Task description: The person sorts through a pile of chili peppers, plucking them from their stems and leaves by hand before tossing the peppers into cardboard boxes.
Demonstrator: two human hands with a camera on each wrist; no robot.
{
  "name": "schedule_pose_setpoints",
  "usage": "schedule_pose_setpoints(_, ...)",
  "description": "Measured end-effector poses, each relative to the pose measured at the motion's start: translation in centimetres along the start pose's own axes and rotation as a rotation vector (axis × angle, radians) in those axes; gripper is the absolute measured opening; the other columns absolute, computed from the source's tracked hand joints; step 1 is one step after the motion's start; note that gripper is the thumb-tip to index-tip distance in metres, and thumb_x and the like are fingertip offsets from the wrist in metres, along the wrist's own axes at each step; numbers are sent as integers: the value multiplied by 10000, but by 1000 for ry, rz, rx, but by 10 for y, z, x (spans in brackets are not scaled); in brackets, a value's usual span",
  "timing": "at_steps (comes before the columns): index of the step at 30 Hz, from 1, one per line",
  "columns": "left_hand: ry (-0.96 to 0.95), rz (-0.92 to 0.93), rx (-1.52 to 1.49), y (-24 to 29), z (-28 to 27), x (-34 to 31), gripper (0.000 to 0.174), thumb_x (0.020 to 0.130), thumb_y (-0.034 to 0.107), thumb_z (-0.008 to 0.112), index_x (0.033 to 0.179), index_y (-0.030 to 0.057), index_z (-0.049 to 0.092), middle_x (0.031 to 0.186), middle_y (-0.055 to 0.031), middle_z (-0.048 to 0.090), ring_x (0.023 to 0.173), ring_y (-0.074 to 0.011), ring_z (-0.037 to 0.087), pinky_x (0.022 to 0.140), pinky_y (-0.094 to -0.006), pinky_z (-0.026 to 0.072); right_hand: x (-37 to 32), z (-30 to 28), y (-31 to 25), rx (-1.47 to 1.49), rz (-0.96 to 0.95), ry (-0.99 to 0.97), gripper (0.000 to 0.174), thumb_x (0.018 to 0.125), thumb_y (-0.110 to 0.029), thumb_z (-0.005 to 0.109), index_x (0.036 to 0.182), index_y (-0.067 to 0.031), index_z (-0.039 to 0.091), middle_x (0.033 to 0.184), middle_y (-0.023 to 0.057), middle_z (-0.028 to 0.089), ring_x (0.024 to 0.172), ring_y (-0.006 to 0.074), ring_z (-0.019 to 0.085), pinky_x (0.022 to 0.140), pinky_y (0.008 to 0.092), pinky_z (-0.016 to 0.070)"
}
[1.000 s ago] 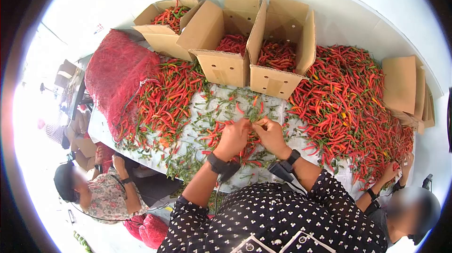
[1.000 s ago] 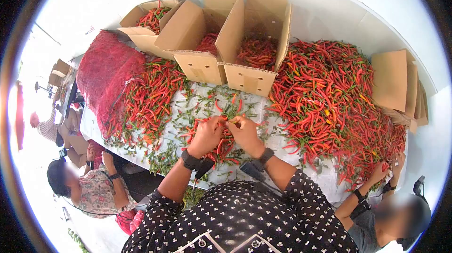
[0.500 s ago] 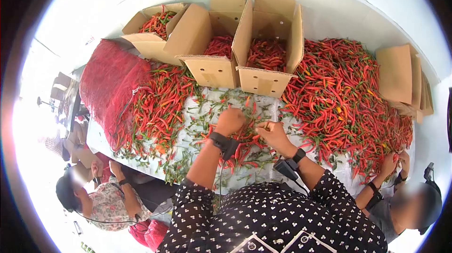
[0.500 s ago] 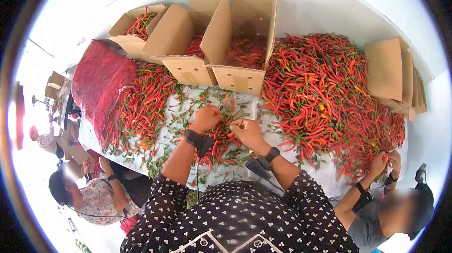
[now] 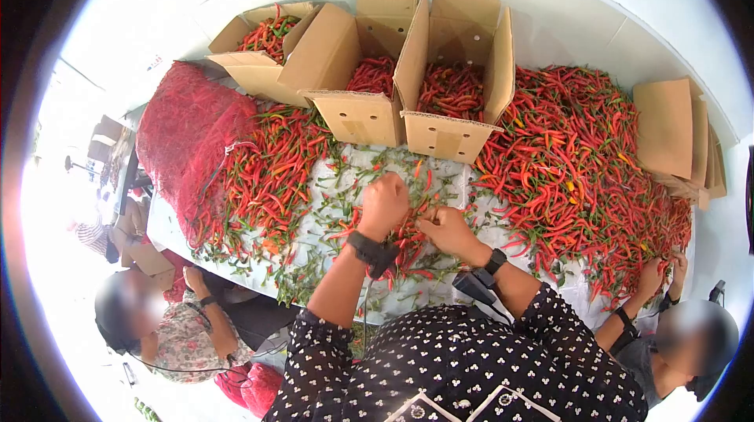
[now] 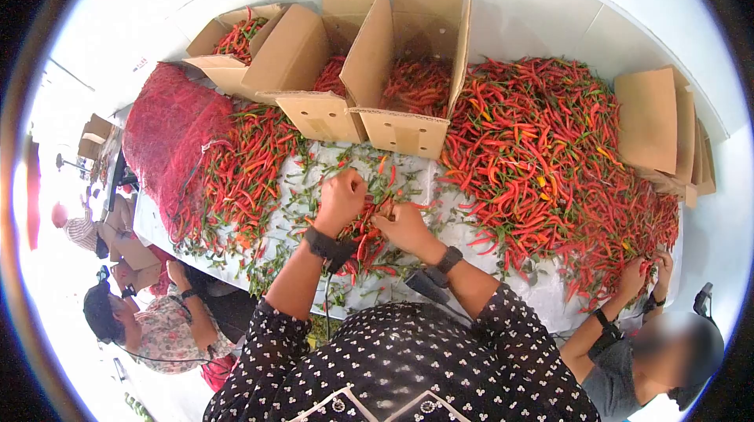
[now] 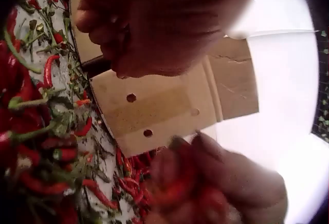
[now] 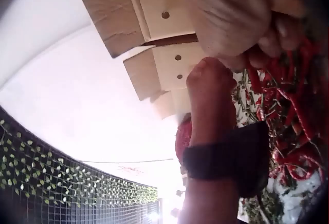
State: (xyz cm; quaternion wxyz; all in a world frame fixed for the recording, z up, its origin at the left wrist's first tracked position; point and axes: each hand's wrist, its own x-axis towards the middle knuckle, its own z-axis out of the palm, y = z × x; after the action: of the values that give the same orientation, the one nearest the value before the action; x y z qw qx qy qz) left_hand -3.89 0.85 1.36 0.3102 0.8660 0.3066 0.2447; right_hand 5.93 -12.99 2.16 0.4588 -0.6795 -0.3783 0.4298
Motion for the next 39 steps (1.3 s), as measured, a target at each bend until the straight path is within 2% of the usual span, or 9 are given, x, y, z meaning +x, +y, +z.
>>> schedule_pose_setpoints(4, -105, -51, 240, -18, 21, 40, 164, 733, 173, 569, 690, 16, 583, 668, -172, 600, 630, -345, 592, 591, -429, 472, -3, -16, -2, 571, 222, -36, 195, 857, -186, 585, 891, -4, 525, 589, -2, 479, 441, 55, 379, 406, 217, 301)
schedule_pose_setpoints(9, -312, -52, 412, -27, 52, 47, 296, 756, 279, 579, 760, -16, 606, 768, -228, 614, 709, -365, 608, 624, -450, 493, 2, -35, 5, 636, 247, 95, 219, 841, -215, 600, 807, -4, 553, 598, -16, 478, 453, 39, 365, 397, 208, 278)
schedule_pose_setpoints(16, -422, 16, -127, 14, 1, 13, 131, 771, 110, 545, 832, -1, 580, 731, -203, 582, 677, -336, 583, 613, -380, 451, 17, -39, 15, 467, 161, 40, 224, 830, -224, 605, 826, -7, 548, 595, -25, 485, 463, 36, 393, 403, 211, 301)
schedule_pose_setpoints(23, -332, 116, -109, 36, -24, -32, 140, 748, 78, 539, 843, -23, 557, 706, -208, 569, 676, -350, 582, 622, -395, 462, 17, -20, 5, 187, 51, -33, 210, 801, -194, 624, 862, 3, 581, 620, -5, 550, 514, 50, 466, 461, 224, 369)
schedule_pose_setpoints(25, -289, 97, -145, 39, -29, -33, 149, 755, 82, 550, 860, -22, 574, 710, -203, 582, 656, -323, 592, 615, -375, 468, 10, -12, -5, -65, -250, 148, 146, 791, -149, 619, 850, -19, 587, 625, 23, 574, 528, 62, 487, 491, 232, 402)
schedule_pose_setpoints(29, -33, -324, -334, 10, -32, -25, 117, 733, 109, 571, 785, 11, 610, 746, -178, 621, 685, -336, 604, 615, -395, 475, -12, -10, -61, -34, -407, 179, 87, 786, -100, 605, 847, -41, 587, 632, 50, 588, 536, 78, 516, 507, 231, 423)
schedule_pose_setpoints(31, 38, -407, -345, -9, -44, -10, 127, 724, 123, 584, 785, 16, 615, 747, -171, 628, 682, -326, 610, 618, -387, 479, -11, -22, -96, -108, -665, 300, 59, 793, -81, 591, 838, -45, 585, 642, 58, 595, 544, 95, 540, 514, 235, 437)
schedule_pose_setpoints(37, 112, 7, 400, -41, -41, 25, 128, 714, 132, 582, 775, 27, 622, 776, -157, 620, 700, -331, 613, 650, -409, 497, 55, -105, -173, -542, -816, 653, 168, 776, -140, 666, 872, -27, 587, 611, 94, 582, 503, 172, 547, 486, 280, 432)
schedule_pose_setpoints(39, -200, -80, 515, -26, -14, 44, 165, 701, 174, 601, 784, 34, 626, 792, -161, 608, 737, -346, 607, 677, -426, 497, 58, -114, -179, -593, -643, 657, 196, 769, -137, 675, 903, -19, 593, 604, 113, 576, 487, 207, 534, 482, 290, 428)
